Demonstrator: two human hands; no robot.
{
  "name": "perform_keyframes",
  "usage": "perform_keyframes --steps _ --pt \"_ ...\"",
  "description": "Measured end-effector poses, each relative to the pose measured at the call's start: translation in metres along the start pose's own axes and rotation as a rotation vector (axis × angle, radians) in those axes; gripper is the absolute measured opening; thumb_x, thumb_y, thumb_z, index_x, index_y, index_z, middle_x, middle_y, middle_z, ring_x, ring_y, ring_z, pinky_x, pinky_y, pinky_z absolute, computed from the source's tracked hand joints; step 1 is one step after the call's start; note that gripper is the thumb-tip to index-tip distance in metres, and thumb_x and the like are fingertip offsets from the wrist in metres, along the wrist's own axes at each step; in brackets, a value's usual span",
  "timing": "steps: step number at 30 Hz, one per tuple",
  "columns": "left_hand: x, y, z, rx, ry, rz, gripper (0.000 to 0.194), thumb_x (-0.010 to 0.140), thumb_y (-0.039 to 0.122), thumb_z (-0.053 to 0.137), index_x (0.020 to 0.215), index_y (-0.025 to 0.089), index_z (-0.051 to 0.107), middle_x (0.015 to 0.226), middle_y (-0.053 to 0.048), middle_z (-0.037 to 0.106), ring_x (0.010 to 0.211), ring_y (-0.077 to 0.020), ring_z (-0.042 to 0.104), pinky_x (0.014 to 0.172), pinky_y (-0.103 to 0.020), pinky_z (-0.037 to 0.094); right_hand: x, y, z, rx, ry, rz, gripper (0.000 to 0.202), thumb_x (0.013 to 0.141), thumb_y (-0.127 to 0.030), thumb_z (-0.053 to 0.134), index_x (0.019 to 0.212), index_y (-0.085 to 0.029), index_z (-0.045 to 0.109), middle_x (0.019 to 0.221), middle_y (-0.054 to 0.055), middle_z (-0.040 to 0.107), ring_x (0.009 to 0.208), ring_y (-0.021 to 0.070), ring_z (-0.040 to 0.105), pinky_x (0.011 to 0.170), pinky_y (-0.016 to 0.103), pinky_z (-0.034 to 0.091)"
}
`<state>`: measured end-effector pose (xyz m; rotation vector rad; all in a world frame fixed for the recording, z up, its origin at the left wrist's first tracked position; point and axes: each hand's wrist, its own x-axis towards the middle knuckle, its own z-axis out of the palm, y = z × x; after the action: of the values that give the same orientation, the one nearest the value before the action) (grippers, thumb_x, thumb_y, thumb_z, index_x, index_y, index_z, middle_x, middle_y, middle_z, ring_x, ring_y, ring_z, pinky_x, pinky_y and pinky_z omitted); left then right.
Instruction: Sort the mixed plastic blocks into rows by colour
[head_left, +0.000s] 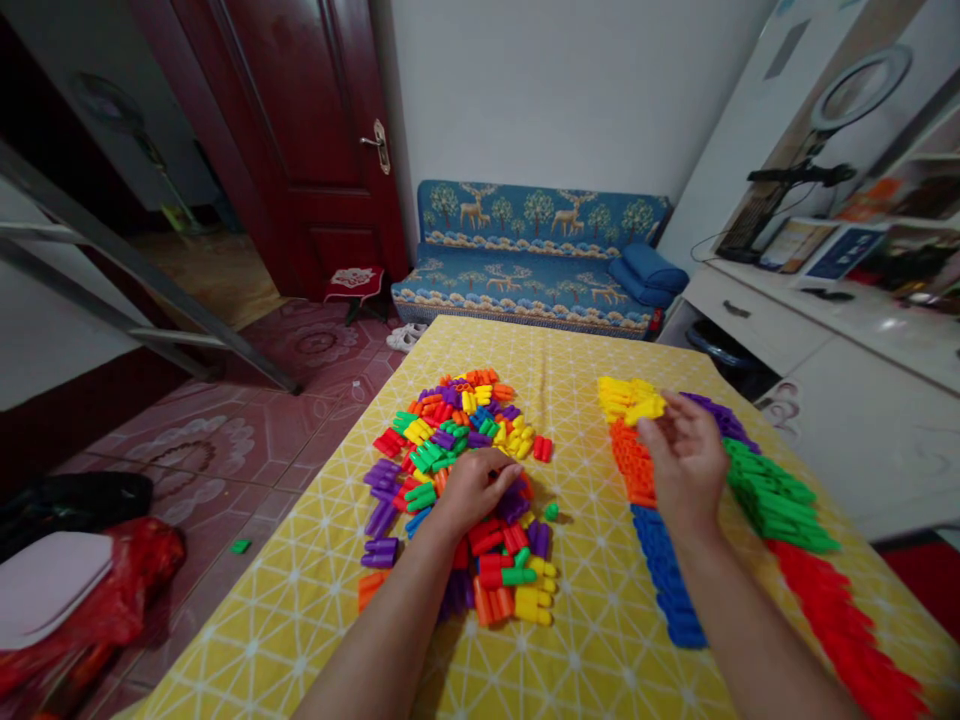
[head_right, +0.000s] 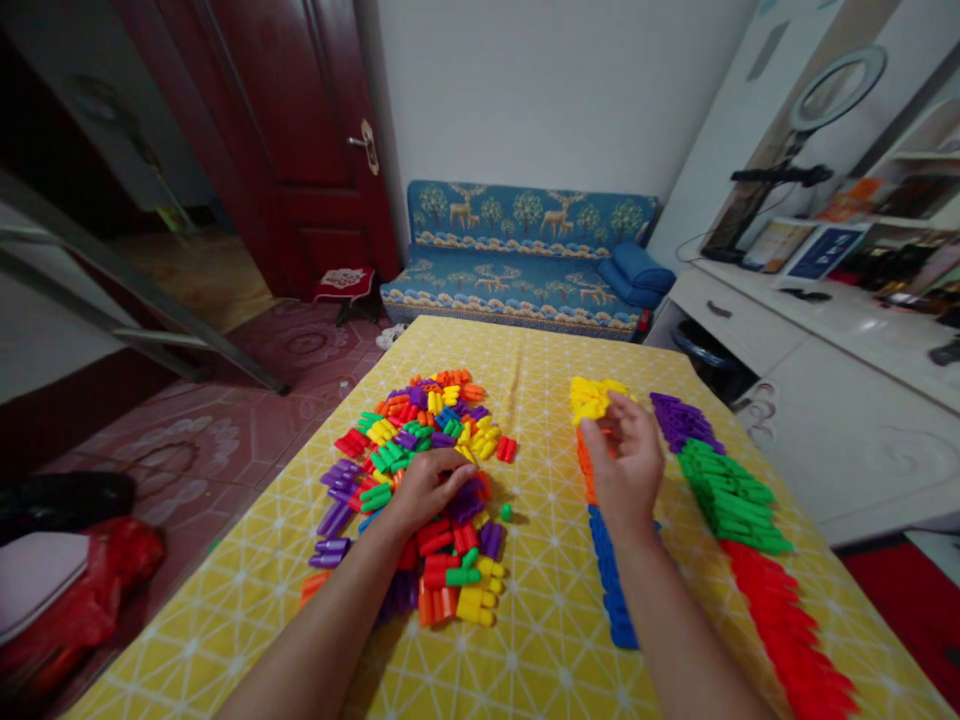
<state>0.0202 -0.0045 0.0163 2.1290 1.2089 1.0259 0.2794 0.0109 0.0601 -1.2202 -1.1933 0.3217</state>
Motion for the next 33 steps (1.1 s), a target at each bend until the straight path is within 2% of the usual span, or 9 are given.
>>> perform_keyframes --steps 3,5,7,9,12,15,19,23,33 --pt "0.0 0.0 0.0 0.009 -0.008 -0.005 0.033 0.095 0.035 0.049 0.081 0.016 0.071 0.081 -0.007 0.072 0.075 -0.0161 0.065 0.068 -0.024 0.044 0.078 0.06 -0.035 -0.372 0.024 -0.02 0.049 0.079 -0.043 0.06 0.119 -0.015 0.058 0.101 0.013 0.068 0.083 0.0227 0.067 0.074 0.036 0.056" --pt "0.0 0.001 0.0 0.009 -0.016 -0.009 0.032 0.096 0.035 0.049 0.081 0.016 0.071 0.081 -0.006 0.072 0.075 -0.016 0.064 0.068 -0.024 0.043 0.116 0.098 -0.055 -0.725 -0.158 -0.022 0.048 0.081 -0.04 0.054 0.119 -0.013 0.059 0.1 0.014 0.069 0.077 0.0222 0.067 0.072 0.036 0.055" --pt "0.001 0.002 0.0 0.007 -0.022 -0.01 0.033 0.096 0.035 0.048 0.08 0.016 0.07 0.08 -0.006 0.072 0.074 -0.0157 0.064 0.068 -0.024 0.043 0.138 0.123 -0.069 -0.854 -0.263 -0.041 0.043 0.076 -0.036 0.058 0.112 -0.013 0.065 0.1 0.015 0.07 0.079 0.0253 0.066 0.073 0.039 0.054" --pt "0.001 0.002 -0.001 0.009 -0.027 -0.012 0.035 0.096 0.035 0.047 0.077 0.016 0.069 0.078 -0.006 0.071 0.073 -0.0155 0.063 0.068 -0.025 0.043 0.146 0.134 -0.075 -0.93 -0.361 -0.096 0.039 0.075 -0.033 0.059 0.108 -0.015 0.068 0.106 0.016 0.069 0.09 0.0289 0.066 0.079 0.041 0.052" --pt "0.001 0.001 0.0 0.01 -0.022 -0.019 0.035 0.096 0.036 0.047 0.077 0.016 0.068 0.077 -0.006 0.07 0.072 -0.0155 0.062 0.067 -0.025 0.042 0.146 0.137 -0.073 -1.111 -0.537 -0.199 0.041 0.079 -0.027 0.053 0.116 -0.016 0.066 0.12 0.015 0.065 0.107 0.0309 0.061 0.086 0.041 0.049" --pt "0.001 0.001 0.0 0.015 -0.022 -0.021 0.035 0.096 0.036 0.047 0.076 0.016 0.068 0.077 -0.006 0.07 0.071 -0.0152 0.062 0.067 -0.025 0.041 0.145 0.138 -0.066 -1.214 -0.627 -0.23 0.045 0.082 -0.022 0.049 0.124 -0.016 0.063 0.126 0.015 0.063 0.11 0.0292 0.061 0.088 0.04 0.05" --pt "0.0 0.0 0.0 0.033 -0.024 -0.006 0.036 0.097 0.034 0.047 0.073 0.016 0.066 0.074 -0.005 0.068 0.069 -0.0145 0.06 0.066 -0.024 0.04 0.143 0.141 -0.06 -1.172 -0.575 -0.241 0.046 0.081 -0.019 0.05 0.125 -0.014 0.062 0.126 0.014 0.064 0.111 0.0258 0.062 0.095 0.037 0.048" --pt "0.0 0.0 0.001 0.04 -0.026 0.002 0.033 0.096 0.033 0.048 0.076 0.016 0.066 0.077 -0.005 0.069 0.072 -0.0145 0.061 0.067 -0.024 0.041 0.137 0.133 -0.054 -1.148 -0.543 -0.233 0.045 0.084 -0.023 0.05 0.126 -0.013 0.063 0.126 0.014 0.064 0.111 0.0275 0.063 0.095 0.037 0.048" --pt "-0.001 -0.003 0.0 0.064 0.001 0.005 0.03 0.094 0.029 0.05 0.073 0.015 0.065 0.075 -0.005 0.068 0.07 -0.0139 0.06 0.065 -0.023 0.04 0.13 0.106 -0.037 -1.173 -0.589 -0.164 0.046 0.083 -0.021 0.053 0.127 -0.011 0.063 0.125 0.017 0.065 0.111 0.03 0.063 0.095 0.04 0.048"
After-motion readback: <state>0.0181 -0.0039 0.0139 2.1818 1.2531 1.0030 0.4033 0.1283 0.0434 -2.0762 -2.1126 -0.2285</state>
